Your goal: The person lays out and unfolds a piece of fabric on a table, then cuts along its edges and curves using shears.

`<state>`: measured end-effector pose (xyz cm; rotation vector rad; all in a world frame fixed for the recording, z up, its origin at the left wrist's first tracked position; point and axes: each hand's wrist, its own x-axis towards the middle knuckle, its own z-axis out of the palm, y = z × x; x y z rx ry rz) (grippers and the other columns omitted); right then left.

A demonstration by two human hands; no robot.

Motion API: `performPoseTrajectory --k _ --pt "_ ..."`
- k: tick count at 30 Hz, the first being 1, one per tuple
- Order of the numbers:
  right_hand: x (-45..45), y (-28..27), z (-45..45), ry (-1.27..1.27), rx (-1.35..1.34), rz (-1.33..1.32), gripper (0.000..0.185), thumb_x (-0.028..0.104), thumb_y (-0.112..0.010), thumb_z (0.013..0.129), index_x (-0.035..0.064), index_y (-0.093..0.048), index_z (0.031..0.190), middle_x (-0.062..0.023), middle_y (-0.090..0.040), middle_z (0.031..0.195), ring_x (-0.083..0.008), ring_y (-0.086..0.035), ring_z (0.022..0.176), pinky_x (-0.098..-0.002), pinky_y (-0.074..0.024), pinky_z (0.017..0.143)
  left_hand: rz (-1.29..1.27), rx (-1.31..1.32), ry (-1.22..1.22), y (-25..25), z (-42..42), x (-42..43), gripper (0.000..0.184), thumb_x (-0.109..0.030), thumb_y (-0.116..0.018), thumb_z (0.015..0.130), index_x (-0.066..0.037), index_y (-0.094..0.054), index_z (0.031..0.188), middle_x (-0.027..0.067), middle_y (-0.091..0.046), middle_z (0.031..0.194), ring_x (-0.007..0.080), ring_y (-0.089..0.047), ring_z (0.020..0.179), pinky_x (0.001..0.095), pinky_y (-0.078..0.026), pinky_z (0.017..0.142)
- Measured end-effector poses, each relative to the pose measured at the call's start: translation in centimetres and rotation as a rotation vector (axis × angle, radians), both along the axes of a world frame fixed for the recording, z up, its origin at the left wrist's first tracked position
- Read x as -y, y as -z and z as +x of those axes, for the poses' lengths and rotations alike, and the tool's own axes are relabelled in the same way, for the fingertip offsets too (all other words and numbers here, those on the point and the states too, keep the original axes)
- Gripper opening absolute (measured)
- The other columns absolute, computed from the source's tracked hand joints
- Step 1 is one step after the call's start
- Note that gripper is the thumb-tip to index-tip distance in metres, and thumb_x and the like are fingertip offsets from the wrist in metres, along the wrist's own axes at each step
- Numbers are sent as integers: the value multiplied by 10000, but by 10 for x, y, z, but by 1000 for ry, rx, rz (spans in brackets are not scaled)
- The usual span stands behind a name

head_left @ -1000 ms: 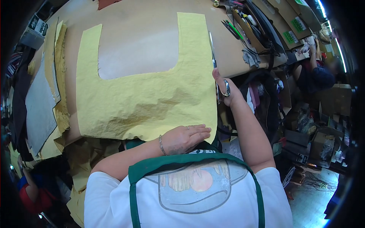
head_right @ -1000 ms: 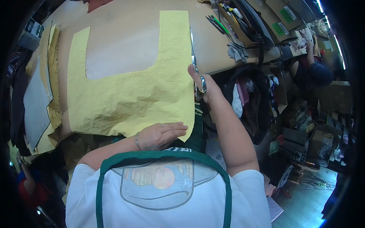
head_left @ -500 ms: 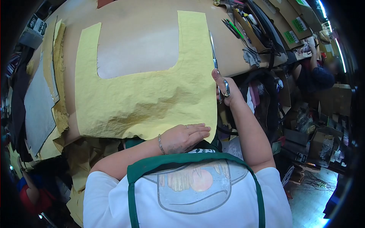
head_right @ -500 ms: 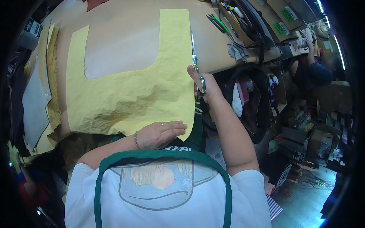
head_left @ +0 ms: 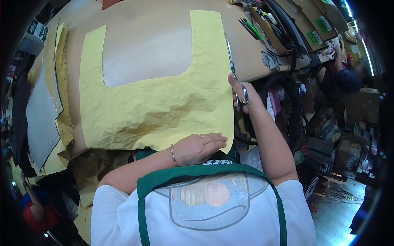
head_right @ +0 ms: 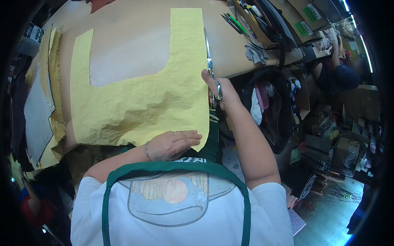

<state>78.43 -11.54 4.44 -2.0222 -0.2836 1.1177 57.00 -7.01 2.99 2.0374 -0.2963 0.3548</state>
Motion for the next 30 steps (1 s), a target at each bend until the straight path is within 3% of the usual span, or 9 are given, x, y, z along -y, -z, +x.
performPoseTrajectory --k 8,17,26,30 --pt "-17 10 18 -2 -89 45 783 757 -504 582 14 -519 829 7 -376 490 -82 -395 351 -223 -334 315 -29 5 71 -1 -5 -3 372 -7 -581 697 -15 -492 1059 122 -527 1122 273 -518 1046 344 -484 800" --pt "-14 15 15 -19 -5 58 774 733 -520 601 9 -518 874 9 -371 464 -85 -386 336 -226 -323 302 -47 14 79 0 -7 -3 373 -10 -579 694 -6 -494 1058 133 -523 1127 285 -519 1041 347 -480 813" --pt "-13 -2 4 -11 91 42 655 625 -573 669 9 -519 886 -2 -402 487 -87 -402 353 -230 -325 299 -54 -14 75 -2 -7 -2 356 -21 -576 707 -11 -497 1054 124 -524 1127 273 -520 1040 347 -475 819" --pt "-15 -4 6 7 -28 74 636 639 -570 662 31 -509 835 -5 -411 502 -87 -408 365 -228 -338 314 -80 -61 100 -3 -8 -3 344 -25 -568 721 -18 -497 1057 120 -523 1129 269 -520 1038 343 -473 821"
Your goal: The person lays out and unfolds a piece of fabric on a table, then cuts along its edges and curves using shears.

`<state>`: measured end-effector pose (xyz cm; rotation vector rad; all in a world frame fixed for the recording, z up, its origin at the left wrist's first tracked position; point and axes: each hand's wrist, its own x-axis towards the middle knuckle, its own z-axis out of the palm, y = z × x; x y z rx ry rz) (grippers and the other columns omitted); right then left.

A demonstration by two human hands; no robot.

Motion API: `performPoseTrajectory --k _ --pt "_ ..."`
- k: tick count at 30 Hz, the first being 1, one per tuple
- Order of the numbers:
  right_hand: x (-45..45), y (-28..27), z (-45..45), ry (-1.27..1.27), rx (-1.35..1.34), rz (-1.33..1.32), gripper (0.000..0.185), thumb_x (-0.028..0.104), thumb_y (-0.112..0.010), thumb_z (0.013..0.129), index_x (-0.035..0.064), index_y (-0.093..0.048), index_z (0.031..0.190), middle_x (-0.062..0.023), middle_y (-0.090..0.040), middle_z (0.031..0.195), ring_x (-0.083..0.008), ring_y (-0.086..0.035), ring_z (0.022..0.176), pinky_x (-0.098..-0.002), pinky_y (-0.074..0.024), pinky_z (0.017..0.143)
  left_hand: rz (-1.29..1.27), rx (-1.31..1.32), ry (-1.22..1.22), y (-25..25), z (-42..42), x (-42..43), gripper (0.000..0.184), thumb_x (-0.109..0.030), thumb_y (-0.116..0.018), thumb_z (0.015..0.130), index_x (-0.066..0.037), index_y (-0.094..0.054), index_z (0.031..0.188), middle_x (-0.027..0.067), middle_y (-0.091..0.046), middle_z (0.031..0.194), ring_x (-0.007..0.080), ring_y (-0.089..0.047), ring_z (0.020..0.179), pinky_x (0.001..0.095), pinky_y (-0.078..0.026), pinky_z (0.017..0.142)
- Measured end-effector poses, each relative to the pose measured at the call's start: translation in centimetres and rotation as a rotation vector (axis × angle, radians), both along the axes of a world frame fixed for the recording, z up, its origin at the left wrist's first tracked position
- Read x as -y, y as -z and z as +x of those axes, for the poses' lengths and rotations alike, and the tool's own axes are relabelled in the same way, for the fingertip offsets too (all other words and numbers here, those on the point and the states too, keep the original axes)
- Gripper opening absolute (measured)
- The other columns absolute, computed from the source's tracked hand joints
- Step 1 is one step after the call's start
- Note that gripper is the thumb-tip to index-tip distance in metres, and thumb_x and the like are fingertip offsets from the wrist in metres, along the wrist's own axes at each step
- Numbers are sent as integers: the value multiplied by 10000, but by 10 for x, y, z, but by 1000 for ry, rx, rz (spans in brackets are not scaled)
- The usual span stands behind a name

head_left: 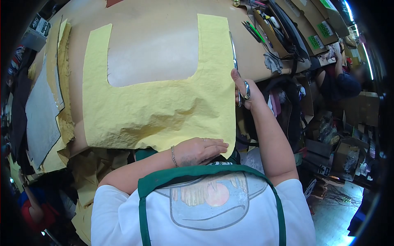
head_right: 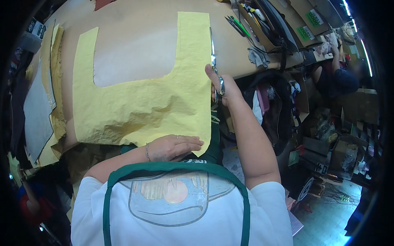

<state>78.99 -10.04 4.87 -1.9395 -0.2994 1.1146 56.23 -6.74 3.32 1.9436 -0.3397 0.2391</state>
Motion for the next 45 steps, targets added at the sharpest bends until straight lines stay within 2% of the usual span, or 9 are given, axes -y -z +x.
performPoseTrajectory --k 5,17,29,38,45 --pt "-10 9 15 56 -113 -29 623 660 -566 645 48 -490 736 -2 -405 490 -89 -406 357 -224 -345 324 -34 -25 41 -5 -2 -2 324 -30 -552 740 -23 -494 1059 120 -521 1133 268 -520 1037 341 -472 824" --pt "-14 4 8 19 99 -63 644 711 -546 607 77 -433 589 1 -397 465 -97 -407 342 -215 -339 327 -54 -3 53 0 -3 -3 337 -35 -532 753 -28 -481 1085 119 -512 1149 270 -514 1045 341 -465 831" --pt "-28 2 30 20 24 -110 688 767 -525 551 86 -442 598 -8 -422 520 -109 -446 410 -235 -408 380 -63 -24 61 0 -5 -5 329 -42 -538 753 -44 -484 1078 116 -506 1162 271 -525 1029 347 -477 806" --pt "-29 0 24 -10 148 -122 652 720 -555 588 74 -464 609 -12 -420 486 -111 -442 381 -237 -375 353 -49 -2 57 -1 -4 -6 334 -49 -546 755 -50 -479 1082 114 -506 1163 266 -525 1030 346 -477 801" --pt "-29 1 31 -28 103 -157 673 751 -536 568 87 -453 644 2 -420 511 -105 -434 396 -233 -389 373 -61 -6 49 0 -5 -6 316 -51 -542 763 -50 -485 1074 115 -513 1156 268 -530 1024 342 -479 803"
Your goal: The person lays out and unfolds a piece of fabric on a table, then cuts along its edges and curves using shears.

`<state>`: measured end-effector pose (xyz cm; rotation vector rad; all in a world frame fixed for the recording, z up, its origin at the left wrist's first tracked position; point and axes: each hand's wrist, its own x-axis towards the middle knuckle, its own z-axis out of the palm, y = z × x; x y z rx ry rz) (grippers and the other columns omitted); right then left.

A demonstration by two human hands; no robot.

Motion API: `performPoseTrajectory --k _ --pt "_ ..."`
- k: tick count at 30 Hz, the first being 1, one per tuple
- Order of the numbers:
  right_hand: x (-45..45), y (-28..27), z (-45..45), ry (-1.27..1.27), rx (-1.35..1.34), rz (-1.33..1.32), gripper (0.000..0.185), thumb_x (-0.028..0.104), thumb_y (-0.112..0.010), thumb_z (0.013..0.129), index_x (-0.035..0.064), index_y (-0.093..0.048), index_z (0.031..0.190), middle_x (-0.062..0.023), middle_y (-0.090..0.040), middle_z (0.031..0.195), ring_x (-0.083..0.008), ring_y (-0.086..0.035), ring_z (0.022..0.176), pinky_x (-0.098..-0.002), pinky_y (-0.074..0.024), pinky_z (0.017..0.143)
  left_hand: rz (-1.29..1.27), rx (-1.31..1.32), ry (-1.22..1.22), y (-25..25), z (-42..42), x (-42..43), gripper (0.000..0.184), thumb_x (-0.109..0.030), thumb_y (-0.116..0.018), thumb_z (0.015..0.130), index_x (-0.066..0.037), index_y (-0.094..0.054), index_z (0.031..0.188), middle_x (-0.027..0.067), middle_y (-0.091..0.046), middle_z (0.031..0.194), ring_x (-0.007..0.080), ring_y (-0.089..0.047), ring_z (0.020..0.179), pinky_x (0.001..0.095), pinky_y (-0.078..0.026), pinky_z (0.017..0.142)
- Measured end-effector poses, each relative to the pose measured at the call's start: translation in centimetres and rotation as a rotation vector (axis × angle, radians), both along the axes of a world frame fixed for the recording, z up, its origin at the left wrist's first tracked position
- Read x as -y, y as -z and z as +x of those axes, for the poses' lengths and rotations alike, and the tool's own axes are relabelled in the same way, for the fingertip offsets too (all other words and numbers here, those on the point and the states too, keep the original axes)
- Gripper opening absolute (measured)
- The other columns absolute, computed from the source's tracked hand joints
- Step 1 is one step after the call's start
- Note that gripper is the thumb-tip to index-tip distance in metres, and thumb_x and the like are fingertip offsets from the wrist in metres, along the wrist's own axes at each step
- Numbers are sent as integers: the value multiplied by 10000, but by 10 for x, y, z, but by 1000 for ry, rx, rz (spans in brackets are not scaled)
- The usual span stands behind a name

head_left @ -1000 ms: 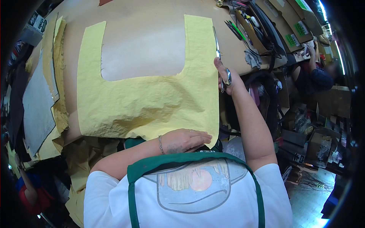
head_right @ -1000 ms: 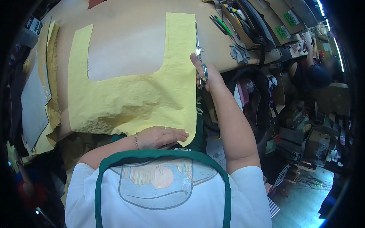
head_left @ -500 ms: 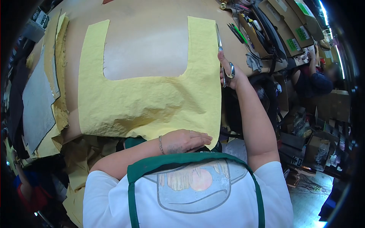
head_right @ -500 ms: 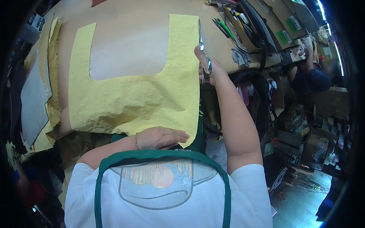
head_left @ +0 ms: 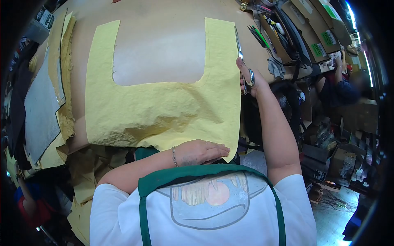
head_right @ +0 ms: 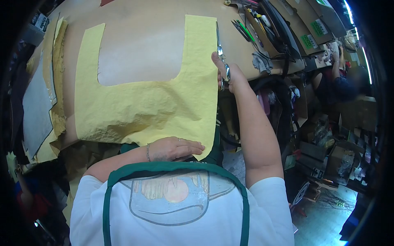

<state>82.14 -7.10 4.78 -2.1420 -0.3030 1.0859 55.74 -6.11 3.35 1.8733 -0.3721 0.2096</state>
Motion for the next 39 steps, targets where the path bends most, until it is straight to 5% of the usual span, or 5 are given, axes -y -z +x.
performPoseTrajectory --k 13,19,20,24,39 --pt "-23 4 24 4 -9 37 630 722 -540 604 99 -449 610 -6 -418 485 -119 -442 378 -238 -374 363 -27 -2 23 3 0 -3 286 -139 -496 800 -24 -493 1062 125 -499 1176 279 -545 985 336 -479 783" --pt "-23 2 14 -4 59 51 619 712 -545 611 102 -438 611 7 -396 477 -99 -404 356 -226 -349 343 -44 -87 95 3 -1 -5 318 -99 -466 811 -29 -467 1121 147 -486 1184 285 -471 1103 348 -419 891" --pt "-23 1 15 -14 47 58 625 726 -540 598 111 -431 613 17 -388 481 -88 -394 359 -214 -345 341 -23 5 31 7 1 -3 283 -136 -486 810 -31 -486 1073 107 -491 1191 274 -544 989 336 -475 793" --pt "-26 1 23 2 -1 63 631 740 -526 590 117 -425 613 21 -376 479 -91 -388 361 -223 -350 344 -21 3 41 10 0 -3 287 -128 -481 813 -33 -480 1084 107 -482 1203 274 -542 993 330 -473 798" --pt "-27 13 36 131 -69 255 541 574 -650 641 64 -473 612 -14 -416 470 -118 -430 364 -245 -355 344 -15 -47 -29 -7 -3 -11 356 -55 -519 770 -9 -478 1120 152 -500 1168 286 -508 1054 338 -448 845"
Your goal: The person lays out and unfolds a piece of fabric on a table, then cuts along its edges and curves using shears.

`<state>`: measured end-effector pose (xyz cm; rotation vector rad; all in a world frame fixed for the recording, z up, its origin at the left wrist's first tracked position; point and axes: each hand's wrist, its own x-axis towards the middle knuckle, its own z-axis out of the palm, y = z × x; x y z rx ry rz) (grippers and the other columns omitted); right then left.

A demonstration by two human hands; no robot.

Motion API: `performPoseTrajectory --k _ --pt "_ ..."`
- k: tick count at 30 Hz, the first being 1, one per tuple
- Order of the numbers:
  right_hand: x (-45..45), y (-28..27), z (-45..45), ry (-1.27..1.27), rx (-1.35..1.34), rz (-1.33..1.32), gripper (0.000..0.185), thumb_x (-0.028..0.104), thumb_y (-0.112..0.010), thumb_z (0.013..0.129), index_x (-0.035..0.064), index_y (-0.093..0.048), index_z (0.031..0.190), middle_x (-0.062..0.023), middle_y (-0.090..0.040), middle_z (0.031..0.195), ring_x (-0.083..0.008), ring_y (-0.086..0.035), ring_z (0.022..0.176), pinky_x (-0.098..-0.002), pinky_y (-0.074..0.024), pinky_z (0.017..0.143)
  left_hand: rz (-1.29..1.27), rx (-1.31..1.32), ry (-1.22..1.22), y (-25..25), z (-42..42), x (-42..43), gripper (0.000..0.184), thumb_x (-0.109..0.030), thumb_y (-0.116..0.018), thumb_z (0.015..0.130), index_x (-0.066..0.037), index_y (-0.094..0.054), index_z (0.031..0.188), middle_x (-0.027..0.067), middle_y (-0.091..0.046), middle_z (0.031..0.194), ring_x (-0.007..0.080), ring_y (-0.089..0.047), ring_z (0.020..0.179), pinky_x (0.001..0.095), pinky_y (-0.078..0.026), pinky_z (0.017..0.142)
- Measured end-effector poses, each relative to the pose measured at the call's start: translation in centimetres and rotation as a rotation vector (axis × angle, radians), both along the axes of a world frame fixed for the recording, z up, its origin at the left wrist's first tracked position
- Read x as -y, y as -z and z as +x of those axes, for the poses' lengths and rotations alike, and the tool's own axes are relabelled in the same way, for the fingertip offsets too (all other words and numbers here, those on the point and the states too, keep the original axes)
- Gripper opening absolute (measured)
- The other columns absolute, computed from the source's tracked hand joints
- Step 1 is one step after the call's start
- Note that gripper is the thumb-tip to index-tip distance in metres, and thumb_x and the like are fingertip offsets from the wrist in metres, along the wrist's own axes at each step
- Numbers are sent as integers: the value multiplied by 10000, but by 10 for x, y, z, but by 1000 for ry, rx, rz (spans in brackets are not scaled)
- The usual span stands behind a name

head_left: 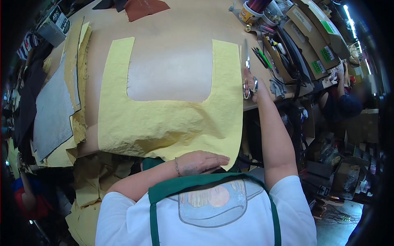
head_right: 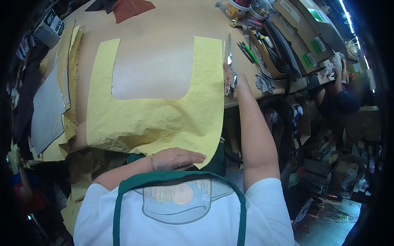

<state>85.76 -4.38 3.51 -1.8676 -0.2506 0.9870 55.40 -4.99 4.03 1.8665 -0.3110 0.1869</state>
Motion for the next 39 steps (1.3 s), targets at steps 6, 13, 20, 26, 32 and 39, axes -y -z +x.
performPoseTrajectory --k 6,13,20,26,32,39 --pt "14 -25 27 -47 597 173 424 409 -671 715 42 -484 614 -30 -480 522 -102 -450 392 -234 -370 389 192 -81 -751 -9 -40 -68 317 -88 -500 823 -20 -501 1133 150 -514 1160 279 -475 1102 364 -362 935" --pt "-19 -24 30 -311 929 151 371 322 -679 708 -5 -528 799 -110 -563 686 -224 -551 658 -335 -420 604 833 -577 -1504 15 -123 -176 536 -210 -621 747 2 -413 1192 224 -412 1227 354 -400 1134 376 -332 948" --pt "-44 -1 14 -698 1106 -149 401 314 -650 730 27 -482 954 -169 -588 864 -315 -573 800 -368 -444 702 675 -857 -1638 20 -137 -191 489 -134 -657 691 -4 -478 1127 198 -566 974 316 -541 898 361 -428 786" --pt "-24 -5 21 -661 1059 -223 412 342 -634 731 22 -477 938 -170 -590 873 -329 -570 824 -392 -441 712 853 -432 -1562 10 -106 -266 196 -119 -573 768 -21 -558 937 190 -569 829 320 -554 775 376 -432 683" --pt "-12 -1 3 -445 1129 -412 402 370 -610 740 27 -477 904 -165 -594 848 -335 -570 821 -413 -440 705 1356 298 -1417 -105 16 -406 319 -255 -546 806 -57 -551 1057 172 -588 954 317 -550 907 370 -440 765" --pt "-15 11 -4 -284 1144 -358 365 294 -621 728 10 -481 910 -186 -582 870 -327 -569 839 -426 -439 730 993 -58 -1458 -73 -17 -357 424 -402 -540 778 -26 -597 966 211 -587 929 350 -557 876 381 -434 777"
